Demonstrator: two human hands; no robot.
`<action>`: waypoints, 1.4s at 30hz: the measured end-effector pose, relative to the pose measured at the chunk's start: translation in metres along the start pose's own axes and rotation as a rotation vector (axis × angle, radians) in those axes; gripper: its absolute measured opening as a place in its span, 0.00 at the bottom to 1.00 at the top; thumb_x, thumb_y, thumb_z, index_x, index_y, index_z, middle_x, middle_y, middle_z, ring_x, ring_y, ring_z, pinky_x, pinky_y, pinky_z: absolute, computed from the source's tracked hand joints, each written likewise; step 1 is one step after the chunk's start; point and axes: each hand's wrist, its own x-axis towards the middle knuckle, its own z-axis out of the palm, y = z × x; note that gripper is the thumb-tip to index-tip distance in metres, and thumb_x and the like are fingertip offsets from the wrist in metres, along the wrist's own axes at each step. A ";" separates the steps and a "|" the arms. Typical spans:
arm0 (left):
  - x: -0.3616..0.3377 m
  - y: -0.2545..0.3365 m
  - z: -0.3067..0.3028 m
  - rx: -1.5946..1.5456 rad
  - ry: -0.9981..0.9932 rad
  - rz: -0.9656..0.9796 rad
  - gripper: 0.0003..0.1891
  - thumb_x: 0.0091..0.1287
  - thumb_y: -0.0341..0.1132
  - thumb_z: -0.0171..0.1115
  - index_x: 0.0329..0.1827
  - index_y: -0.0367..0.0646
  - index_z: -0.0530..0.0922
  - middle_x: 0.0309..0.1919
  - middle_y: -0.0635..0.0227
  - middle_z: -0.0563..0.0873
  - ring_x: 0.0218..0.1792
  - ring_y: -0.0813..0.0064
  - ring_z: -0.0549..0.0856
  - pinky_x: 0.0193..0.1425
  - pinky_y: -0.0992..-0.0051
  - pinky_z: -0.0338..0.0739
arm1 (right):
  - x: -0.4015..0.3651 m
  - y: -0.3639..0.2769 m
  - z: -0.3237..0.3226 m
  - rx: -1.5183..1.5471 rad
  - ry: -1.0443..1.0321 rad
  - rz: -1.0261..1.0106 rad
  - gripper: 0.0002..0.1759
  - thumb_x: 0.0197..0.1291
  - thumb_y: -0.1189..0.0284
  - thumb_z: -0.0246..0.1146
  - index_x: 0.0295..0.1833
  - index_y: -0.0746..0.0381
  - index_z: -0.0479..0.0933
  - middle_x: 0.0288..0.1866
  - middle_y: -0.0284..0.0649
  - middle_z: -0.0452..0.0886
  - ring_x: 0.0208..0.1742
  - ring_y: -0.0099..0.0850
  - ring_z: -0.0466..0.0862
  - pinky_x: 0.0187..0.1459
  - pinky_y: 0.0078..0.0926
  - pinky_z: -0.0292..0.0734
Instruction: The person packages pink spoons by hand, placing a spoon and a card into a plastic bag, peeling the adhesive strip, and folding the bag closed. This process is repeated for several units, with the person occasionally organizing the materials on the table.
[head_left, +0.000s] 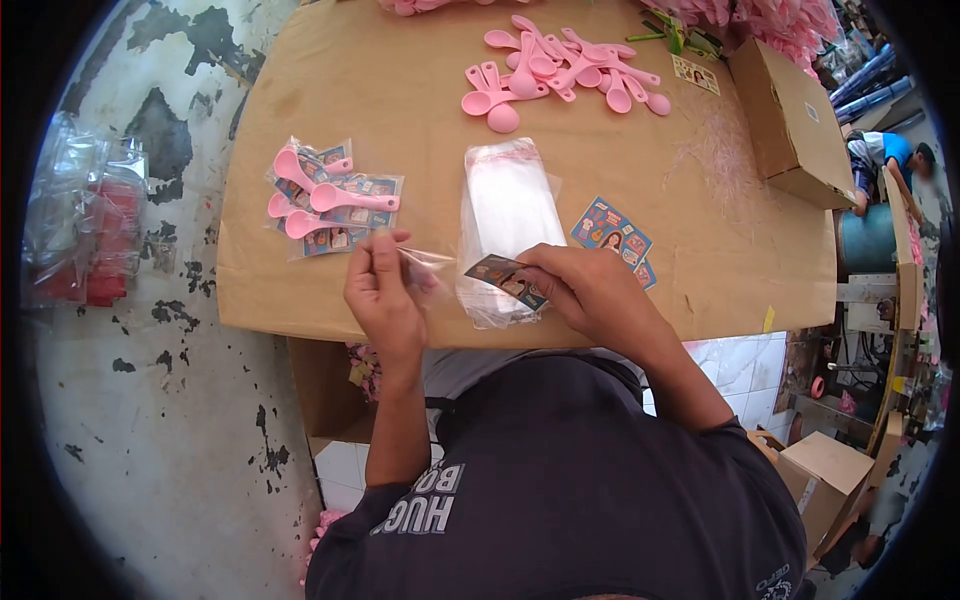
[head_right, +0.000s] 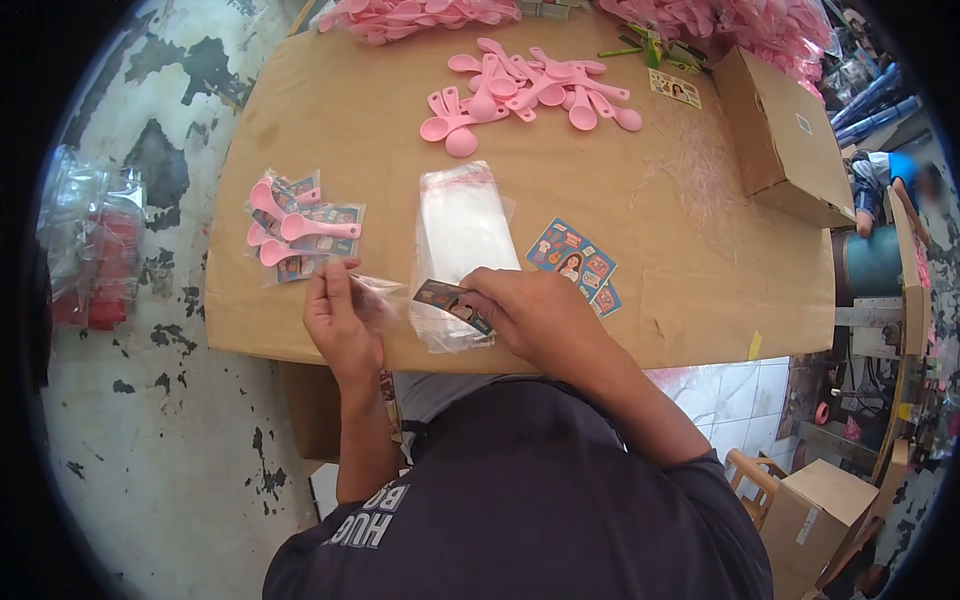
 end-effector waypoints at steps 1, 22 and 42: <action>0.002 0.003 0.000 -0.127 0.024 -0.020 0.10 0.83 0.37 0.59 0.53 0.39 0.81 0.31 0.72 0.85 0.31 0.85 0.84 0.34 0.83 0.80 | 0.000 0.002 0.001 0.003 -0.005 -0.005 0.09 0.71 0.73 0.65 0.53 0.63 0.84 0.39 0.48 0.87 0.38 0.48 0.87 0.40 0.35 0.80; -0.014 0.012 0.028 -0.531 -0.107 -0.232 0.11 0.75 0.29 0.69 0.56 0.38 0.81 0.49 0.52 0.92 0.48 0.65 0.93 0.54 0.66 0.92 | -0.007 -0.015 0.010 0.829 0.087 0.287 0.11 0.78 0.72 0.64 0.58 0.68 0.80 0.39 0.33 0.85 0.29 0.16 0.79 0.32 0.15 0.75; -0.015 0.018 0.043 -0.410 -0.129 -0.261 0.16 0.79 0.32 0.64 0.64 0.34 0.79 0.55 0.49 0.90 0.58 0.58 0.91 0.58 0.64 0.91 | -0.017 -0.005 0.000 -0.070 0.624 -0.078 0.16 0.54 0.83 0.75 0.48 0.62 0.83 0.39 0.37 0.80 0.37 0.30 0.84 0.34 0.26 0.78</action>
